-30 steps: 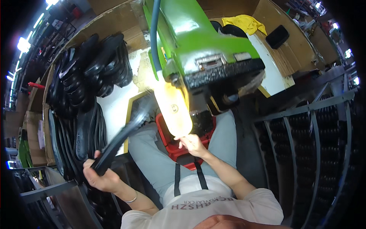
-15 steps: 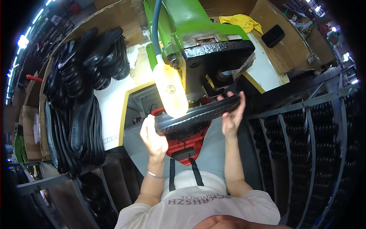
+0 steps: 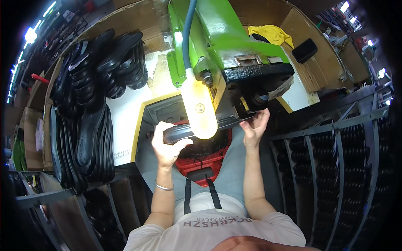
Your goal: Operate a shoe manufacturing machine to process and stack shoe soles.
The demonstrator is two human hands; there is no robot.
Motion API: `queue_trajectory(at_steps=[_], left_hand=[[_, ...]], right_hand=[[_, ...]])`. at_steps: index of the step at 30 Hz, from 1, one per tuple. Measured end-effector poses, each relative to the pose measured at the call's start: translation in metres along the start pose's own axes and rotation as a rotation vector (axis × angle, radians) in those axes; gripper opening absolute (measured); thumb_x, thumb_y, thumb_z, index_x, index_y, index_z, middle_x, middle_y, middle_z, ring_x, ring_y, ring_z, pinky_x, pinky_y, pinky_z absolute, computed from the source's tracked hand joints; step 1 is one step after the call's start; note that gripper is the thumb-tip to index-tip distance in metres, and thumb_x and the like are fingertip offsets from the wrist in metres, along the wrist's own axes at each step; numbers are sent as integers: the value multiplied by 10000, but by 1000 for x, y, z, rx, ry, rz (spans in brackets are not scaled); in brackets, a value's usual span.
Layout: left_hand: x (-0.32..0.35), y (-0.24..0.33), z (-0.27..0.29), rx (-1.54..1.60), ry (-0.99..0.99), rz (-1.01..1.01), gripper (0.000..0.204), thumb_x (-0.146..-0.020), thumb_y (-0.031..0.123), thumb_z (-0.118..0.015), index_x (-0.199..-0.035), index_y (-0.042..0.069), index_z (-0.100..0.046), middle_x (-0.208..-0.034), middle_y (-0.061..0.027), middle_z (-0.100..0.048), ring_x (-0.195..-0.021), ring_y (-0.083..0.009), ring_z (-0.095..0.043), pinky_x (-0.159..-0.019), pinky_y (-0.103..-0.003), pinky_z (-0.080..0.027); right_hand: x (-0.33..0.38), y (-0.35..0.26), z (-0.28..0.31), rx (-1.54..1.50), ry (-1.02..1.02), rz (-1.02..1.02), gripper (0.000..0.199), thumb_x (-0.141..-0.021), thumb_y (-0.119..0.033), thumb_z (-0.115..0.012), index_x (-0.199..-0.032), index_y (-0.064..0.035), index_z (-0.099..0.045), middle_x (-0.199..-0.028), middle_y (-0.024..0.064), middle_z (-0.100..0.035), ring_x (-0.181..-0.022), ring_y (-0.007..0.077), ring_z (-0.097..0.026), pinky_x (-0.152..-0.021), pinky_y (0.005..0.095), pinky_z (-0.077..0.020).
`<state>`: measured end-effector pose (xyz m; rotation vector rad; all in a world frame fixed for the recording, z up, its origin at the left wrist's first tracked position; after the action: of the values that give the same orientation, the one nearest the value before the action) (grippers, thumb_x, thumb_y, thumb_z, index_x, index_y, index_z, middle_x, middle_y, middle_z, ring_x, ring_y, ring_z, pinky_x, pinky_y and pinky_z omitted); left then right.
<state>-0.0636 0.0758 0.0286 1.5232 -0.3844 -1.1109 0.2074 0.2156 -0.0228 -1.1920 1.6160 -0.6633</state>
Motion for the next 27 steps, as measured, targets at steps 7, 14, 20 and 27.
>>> queue_trajectory(at_steps=[7,14,20,27], left_hand=[[14,-62,53,181,79,155,618,-561,318,-921,-944,21,-538,-835,-8,-536,-762,-115,-550,-685,-240,-457],[34,-127,45,172,-290,392,476,-601,207,-909,-895,13,-590,-827,5,-559,-763,-106,-551,-701,-262,-454],[3,-40,-51,-332,-369,-36,381,-620,225,-849,-919,73,-668,-854,-92,-676,-834,-296,-647,-871,-423,-489],[19,-55,-71,127,-170,53,311,-702,-9,-762,-997,-9,-662,-937,-102,-702,-833,-161,-669,-757,-289,-525]], right_hand=[[22,13,-32,36,-121,30,836,-646,-20,-861,-1313,7,-358,-1279,147,-455,-1071,228,-558,-916,347,-492],[33,-17,-60,290,-102,301,729,-567,-54,-898,-1184,0,-514,-1274,187,-509,-1067,280,-594,-869,376,-532],[42,-53,-85,638,-178,622,640,-539,-67,-903,-1086,-14,-576,-1161,219,-602,-1006,344,-632,-841,393,-536],[49,30,-31,395,-126,214,653,-683,-32,-825,-1262,-5,-524,-1224,180,-580,-1058,274,-613,-892,355,-514]])
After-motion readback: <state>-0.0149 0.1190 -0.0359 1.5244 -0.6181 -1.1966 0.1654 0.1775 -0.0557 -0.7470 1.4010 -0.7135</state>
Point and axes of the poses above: each hand's wrist, its own x-axis away from the middle knuckle, its own z-axis out of the back of the hand, y = z × x, the point moved 9 cm from there along -x, towards the middle knuckle
